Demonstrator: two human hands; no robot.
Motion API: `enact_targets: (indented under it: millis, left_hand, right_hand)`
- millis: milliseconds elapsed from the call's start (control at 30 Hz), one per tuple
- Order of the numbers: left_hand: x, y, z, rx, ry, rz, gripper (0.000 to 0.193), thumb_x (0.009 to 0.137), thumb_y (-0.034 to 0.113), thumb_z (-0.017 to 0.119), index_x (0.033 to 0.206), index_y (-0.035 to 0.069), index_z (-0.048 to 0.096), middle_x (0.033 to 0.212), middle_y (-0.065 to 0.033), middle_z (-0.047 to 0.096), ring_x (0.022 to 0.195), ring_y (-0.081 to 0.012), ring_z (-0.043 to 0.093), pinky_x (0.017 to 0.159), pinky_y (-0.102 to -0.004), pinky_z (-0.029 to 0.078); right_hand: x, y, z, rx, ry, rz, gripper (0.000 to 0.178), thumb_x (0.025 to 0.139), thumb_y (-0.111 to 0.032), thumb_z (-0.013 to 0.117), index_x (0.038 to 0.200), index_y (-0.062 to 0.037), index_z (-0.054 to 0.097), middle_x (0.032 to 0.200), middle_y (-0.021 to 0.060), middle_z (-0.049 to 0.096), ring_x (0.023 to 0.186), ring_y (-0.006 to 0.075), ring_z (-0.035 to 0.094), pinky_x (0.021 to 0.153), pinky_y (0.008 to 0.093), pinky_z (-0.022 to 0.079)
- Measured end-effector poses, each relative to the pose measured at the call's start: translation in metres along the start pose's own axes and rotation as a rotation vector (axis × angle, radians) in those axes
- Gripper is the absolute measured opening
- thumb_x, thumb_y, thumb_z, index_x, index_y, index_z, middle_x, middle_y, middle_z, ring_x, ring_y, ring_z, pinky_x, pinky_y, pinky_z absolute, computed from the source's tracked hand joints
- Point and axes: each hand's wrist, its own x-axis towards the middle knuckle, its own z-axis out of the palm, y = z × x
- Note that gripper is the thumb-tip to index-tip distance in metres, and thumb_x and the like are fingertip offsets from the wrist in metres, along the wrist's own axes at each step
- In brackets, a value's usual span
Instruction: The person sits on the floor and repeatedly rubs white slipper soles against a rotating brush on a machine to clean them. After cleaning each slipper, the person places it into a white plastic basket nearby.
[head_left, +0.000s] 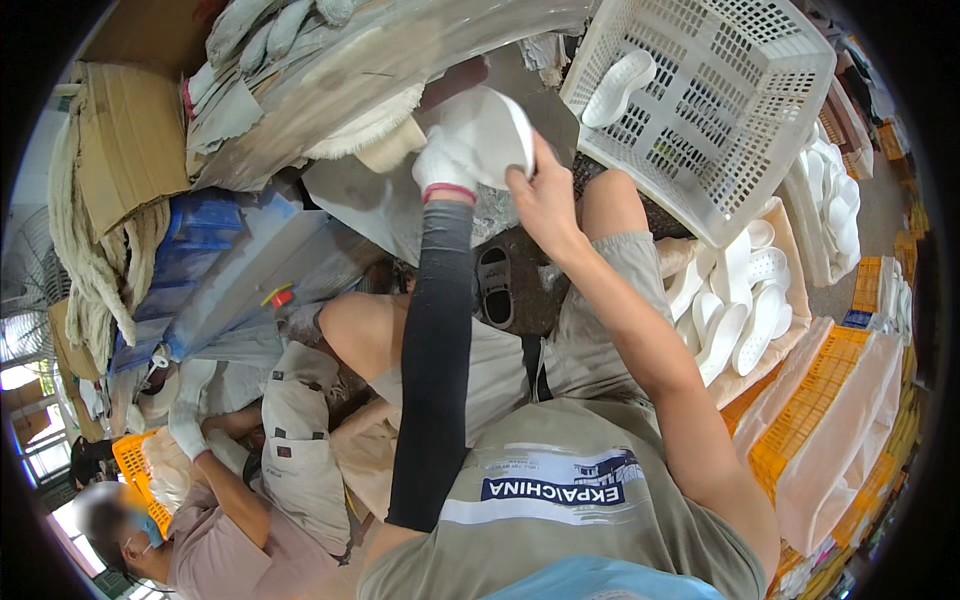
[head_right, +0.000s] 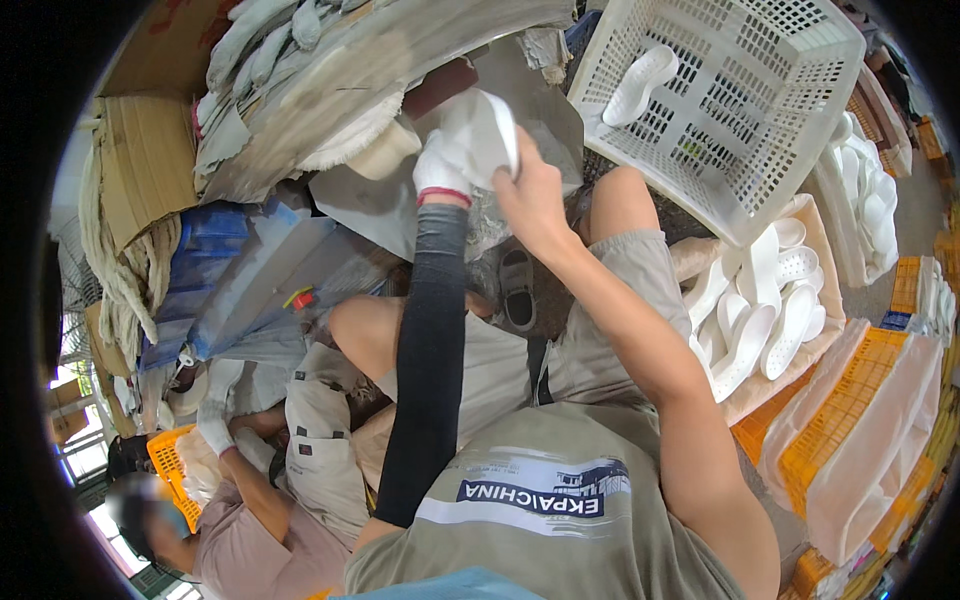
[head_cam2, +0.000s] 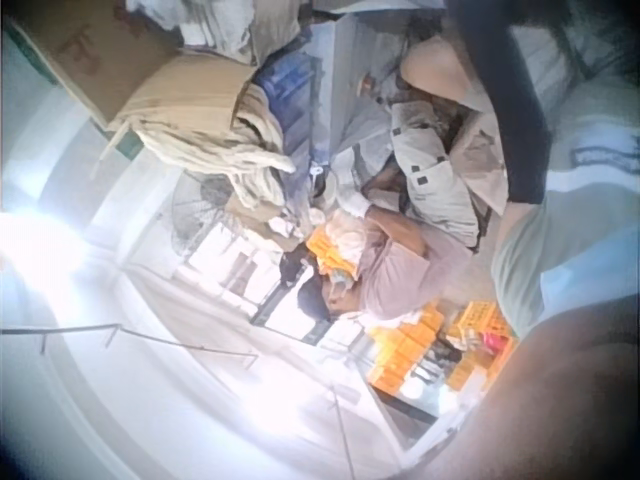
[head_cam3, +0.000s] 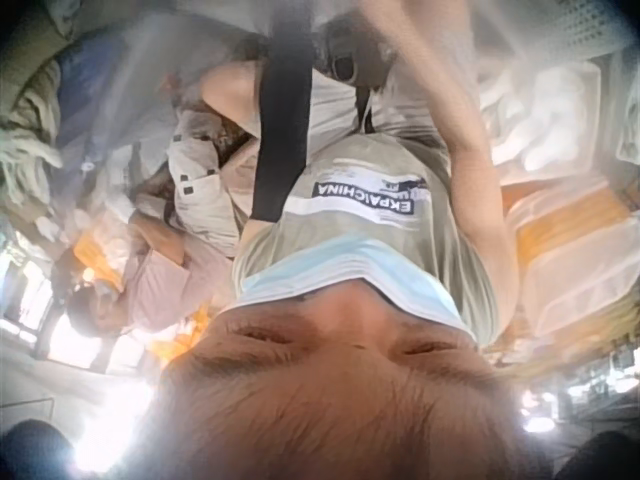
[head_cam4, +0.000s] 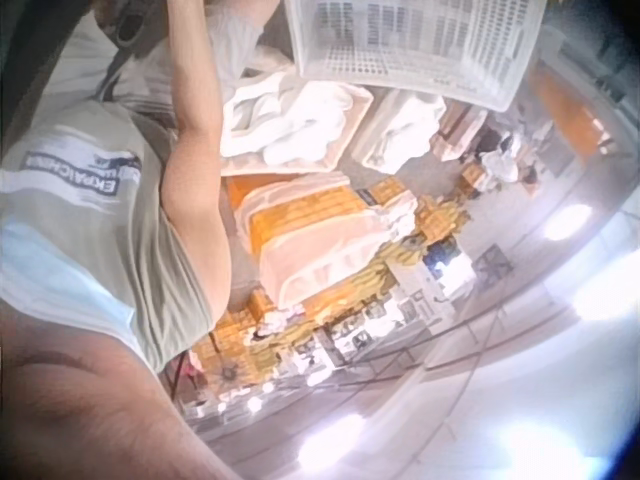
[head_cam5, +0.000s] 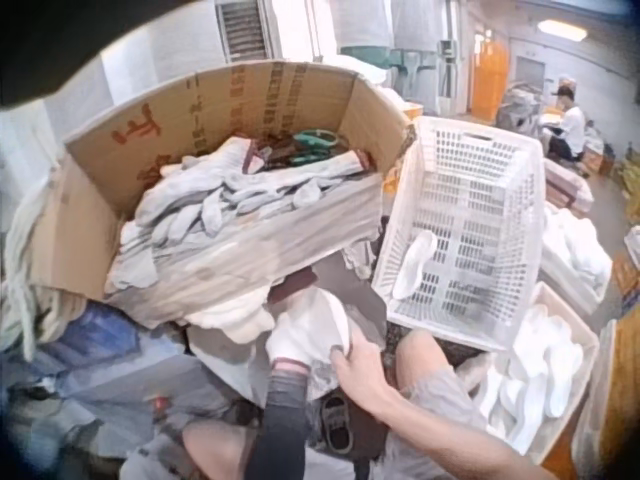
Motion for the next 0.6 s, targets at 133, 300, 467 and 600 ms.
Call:
enact_targets:
  millis: [133,300,467,600]
  left_hand:
    - [-0.022,0.050,-0.051,0.943,0.101,0.045,0.042,0.096,0.035,0.070,0.112,-0.005,0.069,0.101,-0.0070,0.072,0.089,-0.0159,0.065,0.079,-0.0323,0.052]
    - [-0.056,0.057,-0.059,1.223,0.103,0.034,0.044,0.093,0.035,0.073,0.110,-0.005,0.071,0.097,-0.0022,0.072,0.087,-0.0163,0.065,0.080,-0.0317,0.051]
    - [-0.055,0.035,-0.027,0.407,0.130,0.042,0.032,0.104,0.019,0.055,0.119,-0.007,0.066,0.111,-0.0111,0.069,0.104,-0.0143,0.064,0.082,-0.0285,0.053]
    - [-0.080,-0.004,0.007,0.333,0.125,0.160,0.037,0.101,0.024,0.063,0.126,-0.003,0.063,0.109,-0.0108,0.070,0.100,-0.0180,0.066,0.084,-0.0305,0.055]
  right_hand:
    - [0.048,0.002,0.029,0.064,-0.108,0.007,0.045,0.089,-0.011,0.055,0.131,0.0042,0.058,0.090,0.0306,0.070,0.089,0.0471,0.070,0.080,0.0484,0.056]
    - [0.084,-0.006,0.046,-0.185,-0.170,0.055,0.045,0.087,-0.017,0.061,0.122,0.0097,0.058,0.083,0.0256,0.071,0.086,0.0454,0.071,0.079,0.0504,0.056]
    - [0.065,0.029,0.060,-0.258,-0.337,-0.145,0.051,0.083,-0.021,0.064,0.125,0.0069,0.056,0.103,0.0302,0.069,0.098,0.0480,0.066,0.087,0.0528,0.053]
    - [0.009,0.018,-0.015,-0.471,-0.262,-0.380,0.046,0.082,-0.008,0.063,0.127,0.0005,0.057,0.111,0.0274,0.066,0.103,0.0456,0.062,0.090,0.0515,0.052]
